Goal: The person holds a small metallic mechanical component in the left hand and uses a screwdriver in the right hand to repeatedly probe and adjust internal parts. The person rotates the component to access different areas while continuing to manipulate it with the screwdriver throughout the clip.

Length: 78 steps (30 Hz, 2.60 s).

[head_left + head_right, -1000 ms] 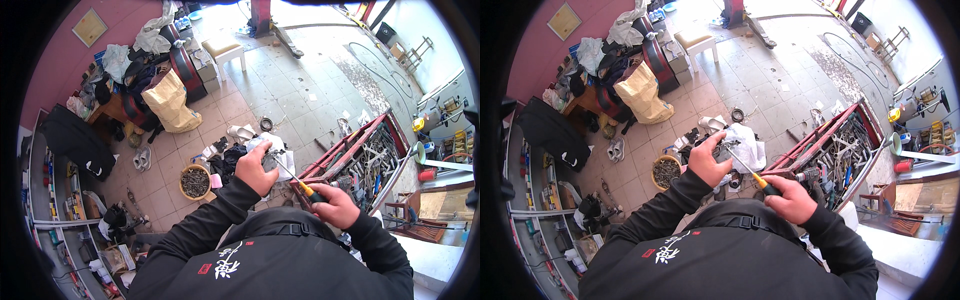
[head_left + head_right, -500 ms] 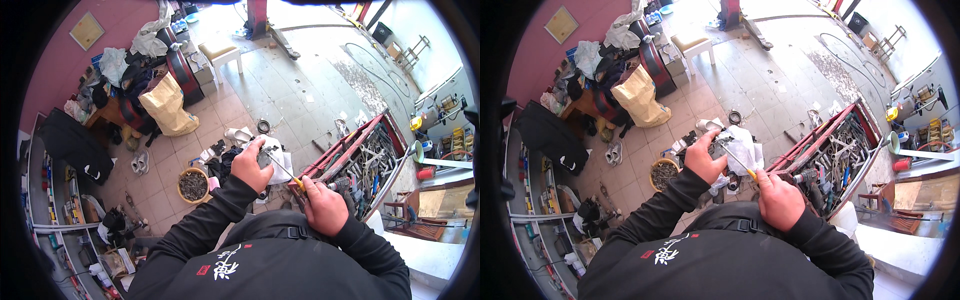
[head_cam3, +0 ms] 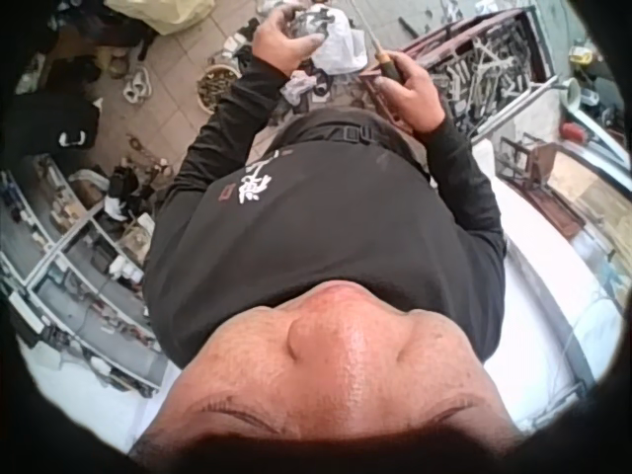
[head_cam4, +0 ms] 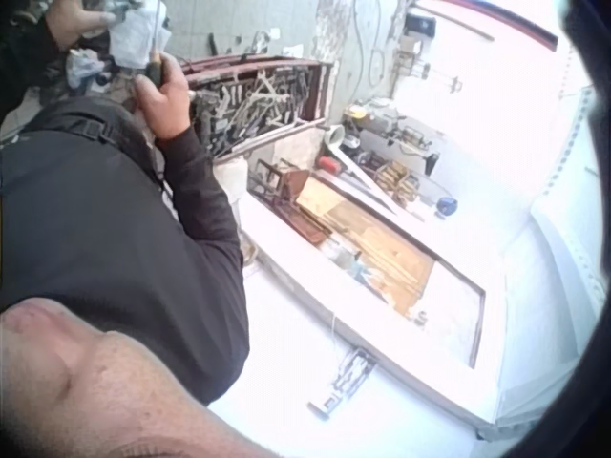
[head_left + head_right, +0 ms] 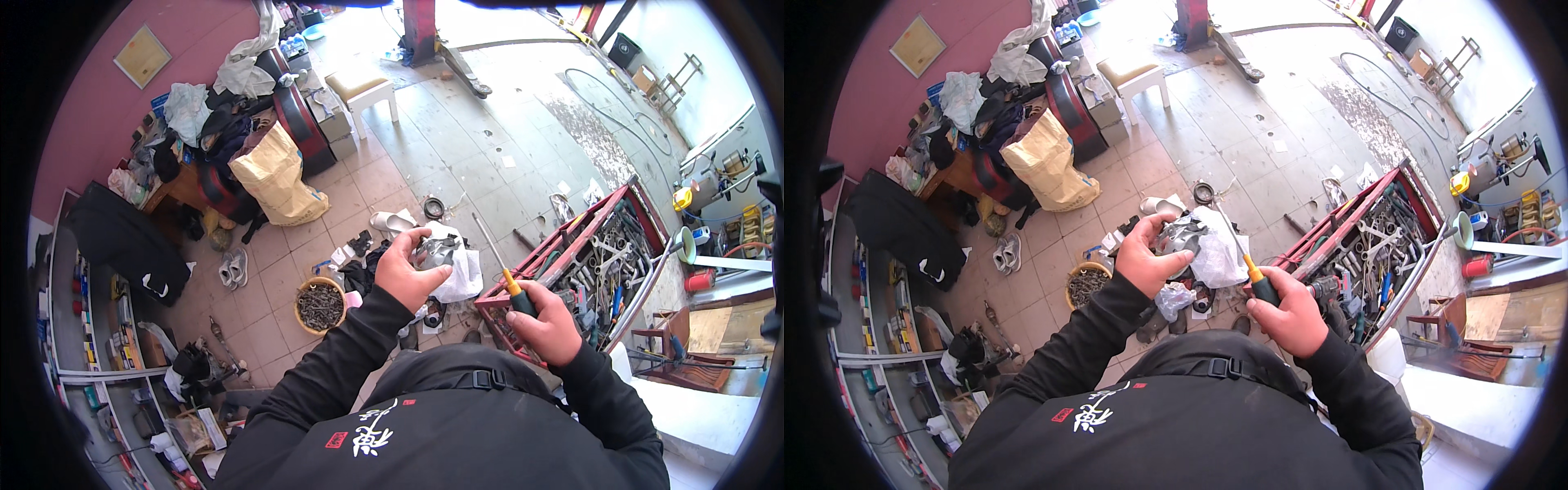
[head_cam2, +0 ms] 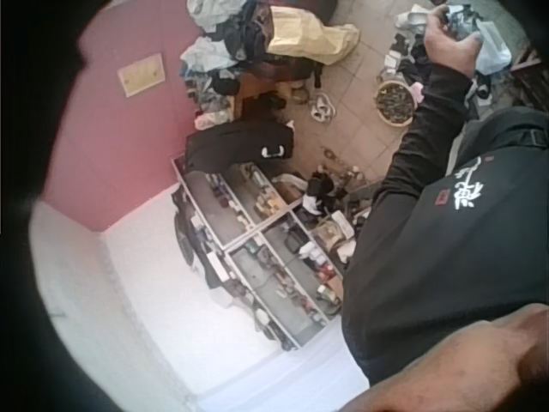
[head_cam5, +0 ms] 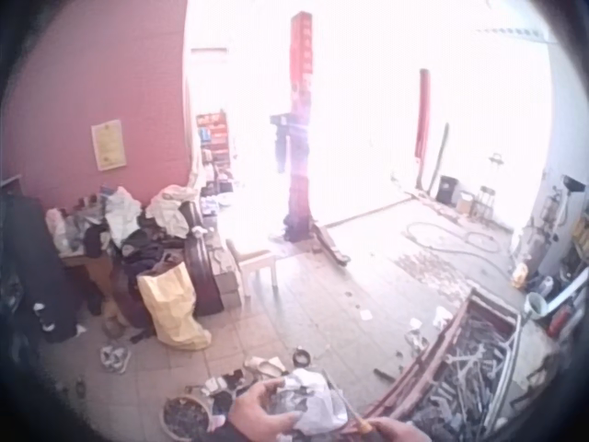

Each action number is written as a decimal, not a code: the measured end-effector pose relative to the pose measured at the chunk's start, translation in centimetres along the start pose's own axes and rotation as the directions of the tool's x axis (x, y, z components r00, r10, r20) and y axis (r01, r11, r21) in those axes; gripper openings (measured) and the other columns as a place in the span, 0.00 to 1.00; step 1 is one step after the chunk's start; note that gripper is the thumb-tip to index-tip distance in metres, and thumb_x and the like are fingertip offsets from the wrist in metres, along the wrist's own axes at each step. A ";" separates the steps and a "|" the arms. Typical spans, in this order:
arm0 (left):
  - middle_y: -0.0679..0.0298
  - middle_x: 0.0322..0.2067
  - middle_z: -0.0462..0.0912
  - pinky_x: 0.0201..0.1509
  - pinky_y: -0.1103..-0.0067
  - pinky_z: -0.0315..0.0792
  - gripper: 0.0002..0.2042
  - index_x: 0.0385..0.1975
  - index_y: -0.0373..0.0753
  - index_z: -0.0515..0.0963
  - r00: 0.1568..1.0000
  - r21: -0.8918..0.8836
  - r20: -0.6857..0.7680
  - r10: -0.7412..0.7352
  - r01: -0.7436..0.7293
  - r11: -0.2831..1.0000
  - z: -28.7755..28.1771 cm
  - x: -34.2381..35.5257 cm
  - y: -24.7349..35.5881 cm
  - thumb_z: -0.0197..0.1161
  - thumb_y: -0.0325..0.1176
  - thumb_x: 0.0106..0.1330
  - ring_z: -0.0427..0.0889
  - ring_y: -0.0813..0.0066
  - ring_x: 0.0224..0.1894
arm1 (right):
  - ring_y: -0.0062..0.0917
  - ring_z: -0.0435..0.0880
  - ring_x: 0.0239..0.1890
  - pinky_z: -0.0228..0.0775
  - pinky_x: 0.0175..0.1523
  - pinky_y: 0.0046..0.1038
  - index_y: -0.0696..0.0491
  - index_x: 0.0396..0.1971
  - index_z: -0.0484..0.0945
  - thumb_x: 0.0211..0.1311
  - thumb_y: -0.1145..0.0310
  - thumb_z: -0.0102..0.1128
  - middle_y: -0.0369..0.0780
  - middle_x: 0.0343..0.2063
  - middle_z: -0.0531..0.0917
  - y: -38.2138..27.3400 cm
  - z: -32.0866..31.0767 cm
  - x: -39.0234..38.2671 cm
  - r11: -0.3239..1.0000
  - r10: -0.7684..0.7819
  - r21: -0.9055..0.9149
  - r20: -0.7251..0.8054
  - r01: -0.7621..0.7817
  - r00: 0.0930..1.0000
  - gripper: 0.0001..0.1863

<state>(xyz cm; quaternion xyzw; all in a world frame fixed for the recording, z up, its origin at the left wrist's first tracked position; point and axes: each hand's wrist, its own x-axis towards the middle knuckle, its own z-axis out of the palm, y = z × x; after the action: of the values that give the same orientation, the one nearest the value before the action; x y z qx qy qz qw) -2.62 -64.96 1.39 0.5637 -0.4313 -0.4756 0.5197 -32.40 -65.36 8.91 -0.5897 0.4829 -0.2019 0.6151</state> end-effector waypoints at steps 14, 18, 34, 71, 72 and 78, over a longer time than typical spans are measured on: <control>0.50 0.65 0.86 0.73 0.59 0.85 0.29 0.73 0.36 0.70 0.801 -0.573 0.502 -0.326 0.591 0.568 1.0 -5.0 -3.0 0.74 0.23 0.75 0.89 0.57 0.66 | 0.30 0.86 0.53 0.78 0.65 0.33 0.60 0.69 0.79 0.68 0.68 0.72 0.43 0.49 0.87 3.7 -1.7 -2.9 0.998 0.030 -0.057 0.016 -0.029 0.999 0.31; 0.49 0.62 0.88 0.70 0.60 0.86 0.17 0.69 0.38 0.71 0.790 -0.654 0.558 -0.255 0.608 0.451 0.7 -4.6 -3.9 0.61 0.36 0.88 0.90 0.57 0.64 | 0.23 0.85 0.49 0.79 0.61 0.30 0.58 0.70 0.78 0.71 0.71 0.70 0.38 0.48 0.87 4.5 -1.7 -2.8 0.998 0.054 0.037 0.058 -0.056 0.997 0.29; 0.52 0.61 0.89 0.70 0.57 0.84 0.20 0.70 0.39 0.75 0.826 -0.736 0.470 -0.313 0.562 0.378 1.5 -4.2 -4.5 0.53 0.46 0.92 0.90 0.57 0.62 | 0.18 0.82 0.23 0.75 0.29 0.25 0.54 0.59 0.79 0.79 0.69 0.73 0.36 0.35 0.85 6.0 0.6 3.4 0.859 0.129 0.493 0.054 -0.139 0.990 0.16; 0.44 0.83 0.71 0.90 0.67 0.59 0.30 0.87 0.34 0.62 0.989 0.337 -0.137 -0.048 0.093 0.937 -12.2 -2.6 -35.4 0.43 0.48 0.95 0.65 0.44 0.87 | 0.20 0.90 0.36 0.82 0.45 0.29 0.61 0.48 0.83 0.80 0.68 0.72 0.39 0.32 0.89 -0.5 1.1 12.7 0.936 -0.333 -0.158 -0.101 0.315 0.938 0.11; 0.42 0.78 0.76 0.87 0.65 0.65 0.28 0.86 0.32 0.63 0.999 0.522 -0.040 0.021 0.003 0.853 -12.0 -6.6 -38.1 0.44 0.40 0.94 0.71 0.41 0.82 | 0.20 0.90 0.36 0.82 0.45 0.29 0.61 0.48 0.83 0.80 0.67 0.72 0.39 0.32 0.89 -0.4 1.0 12.6 0.937 -0.323 -0.174 -0.105 0.302 0.941 0.11; 0.47 0.74 0.81 0.78 0.66 0.72 0.30 0.85 0.34 0.65 0.604 0.442 -0.034 -0.796 0.724 0.530 -8.7 -28.2 -39.3 0.48 0.44 0.91 0.79 0.47 0.75 | 0.20 0.89 0.37 0.81 0.46 0.28 0.61 0.50 0.84 0.80 0.68 0.71 0.38 0.33 0.90 0.6 -0.3 11.7 0.933 -0.319 -0.220 -0.140 0.284 0.937 0.12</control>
<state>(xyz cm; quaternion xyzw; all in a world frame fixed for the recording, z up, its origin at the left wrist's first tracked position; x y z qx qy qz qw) 0.63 -32.32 -35.21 0.7476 -0.2742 -0.5984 0.0888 -27.51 -74.93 4.28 -0.6950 0.4555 -0.2961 0.4710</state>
